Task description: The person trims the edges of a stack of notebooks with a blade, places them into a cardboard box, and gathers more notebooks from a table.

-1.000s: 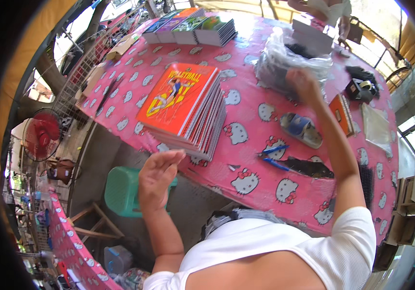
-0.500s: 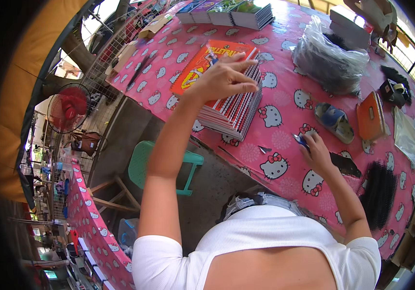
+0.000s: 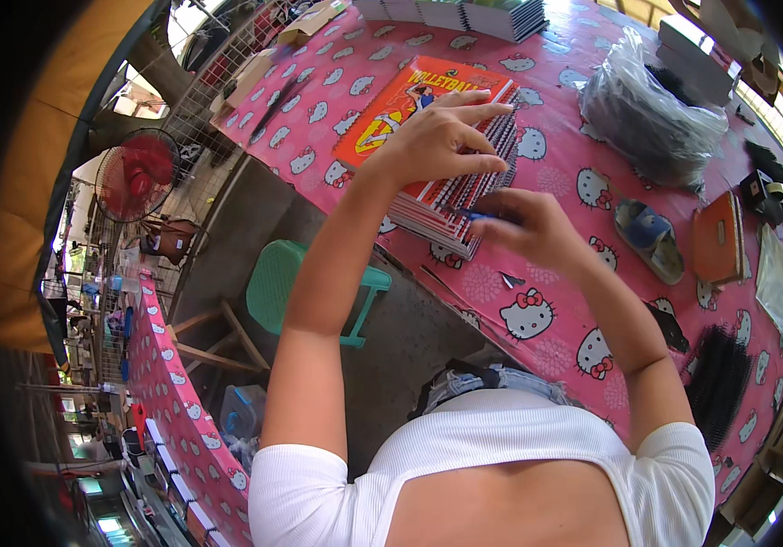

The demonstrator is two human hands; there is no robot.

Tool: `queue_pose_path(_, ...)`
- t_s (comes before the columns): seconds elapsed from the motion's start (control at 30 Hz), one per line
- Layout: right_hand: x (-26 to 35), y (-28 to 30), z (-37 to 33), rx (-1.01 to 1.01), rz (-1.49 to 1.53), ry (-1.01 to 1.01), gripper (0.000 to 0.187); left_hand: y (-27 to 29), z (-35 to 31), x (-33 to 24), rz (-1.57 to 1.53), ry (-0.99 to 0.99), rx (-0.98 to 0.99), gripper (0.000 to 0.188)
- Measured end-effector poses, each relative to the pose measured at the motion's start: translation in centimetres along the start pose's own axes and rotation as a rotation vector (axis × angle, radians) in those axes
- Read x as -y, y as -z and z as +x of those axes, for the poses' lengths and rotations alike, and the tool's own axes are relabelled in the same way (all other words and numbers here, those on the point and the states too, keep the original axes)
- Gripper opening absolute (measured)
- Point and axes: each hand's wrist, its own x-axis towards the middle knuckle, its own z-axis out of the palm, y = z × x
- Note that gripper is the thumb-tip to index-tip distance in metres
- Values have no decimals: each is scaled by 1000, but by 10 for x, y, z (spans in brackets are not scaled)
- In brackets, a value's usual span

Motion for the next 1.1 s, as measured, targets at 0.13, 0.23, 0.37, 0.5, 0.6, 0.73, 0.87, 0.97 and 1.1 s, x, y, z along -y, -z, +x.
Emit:
queue_pose_path(0.13,-5,4,-5,74,165,-93,36,0,5,-11,138,-33,12,25)
queue_pose_path(0.23,-7,-1,-11,-18,33,47,36,4,3,-6,92,-38,26,30)
queue_pose_path(0.37,-4,0,-12,-448,-715,637,37,0,3,2,-49,-71,-27,29)
queue_pose_path(0.5,-5,-7,-6,-302,-309,398,34,-2,3,3,-87,-95,-84,26)
queue_pose_path(0.6,-11,15,1,113,346,-229,34,-3,6,3,-73,-90,-59,27)
queue_pose_path(0.73,-5,-3,-10,-58,77,72,34,2,1,-1,-83,-87,-68,32)
queue_pose_path(0.87,-6,-13,-9,-482,-546,556,34,1,2,1,-96,-94,-84,36)
queue_pose_path(0.97,-10,-13,-8,-393,-464,485,32,3,1,-1,-116,-62,-35,29)
queue_pose_path(1.1,-13,16,8,188,306,-351,35,5,5,-1,-79,-92,20,30)
